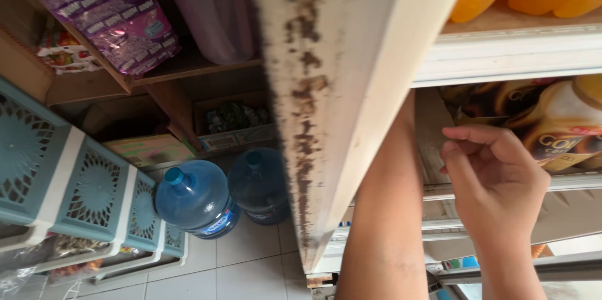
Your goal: Restacking and organizing beverage bottles from a plastic basin into a commercial glass-door refrigerator.
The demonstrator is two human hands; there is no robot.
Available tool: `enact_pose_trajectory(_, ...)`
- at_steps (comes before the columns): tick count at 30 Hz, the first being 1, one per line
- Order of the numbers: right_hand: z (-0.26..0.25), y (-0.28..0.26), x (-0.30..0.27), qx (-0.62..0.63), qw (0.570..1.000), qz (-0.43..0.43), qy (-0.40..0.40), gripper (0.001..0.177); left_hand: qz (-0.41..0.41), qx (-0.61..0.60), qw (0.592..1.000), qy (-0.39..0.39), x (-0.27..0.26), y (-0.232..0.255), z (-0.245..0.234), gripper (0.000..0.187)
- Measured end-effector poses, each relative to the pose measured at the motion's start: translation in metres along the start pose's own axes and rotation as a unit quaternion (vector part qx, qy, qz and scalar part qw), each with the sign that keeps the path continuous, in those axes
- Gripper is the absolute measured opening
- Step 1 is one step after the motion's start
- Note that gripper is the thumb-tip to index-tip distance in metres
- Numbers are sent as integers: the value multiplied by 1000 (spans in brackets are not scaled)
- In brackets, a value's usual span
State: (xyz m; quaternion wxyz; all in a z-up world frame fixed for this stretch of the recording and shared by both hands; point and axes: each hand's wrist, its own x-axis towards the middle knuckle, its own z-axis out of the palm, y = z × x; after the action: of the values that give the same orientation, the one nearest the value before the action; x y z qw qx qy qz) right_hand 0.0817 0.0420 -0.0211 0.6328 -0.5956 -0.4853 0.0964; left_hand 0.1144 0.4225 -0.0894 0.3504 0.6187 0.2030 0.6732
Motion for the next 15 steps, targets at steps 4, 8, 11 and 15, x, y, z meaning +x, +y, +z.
enact_pose_trajectory(4,4,8,3,7,1000,-8,-2,17,-1,-29,999,-19,0,-17,3,47)
enact_pose_trajectory(8,-12,9,-11,26,999,-31,12,16,-15,-64,996,-53,-29,-36,27,49)
enact_pose_trajectory(11,-47,2,-32,53,997,-32,40,13,-29,-91,991,-89,-40,-159,104,50)
enact_pose_trajectory(15,-112,4,-76,83,990,2,118,8,89,282,953,-69,-113,171,-15,24)
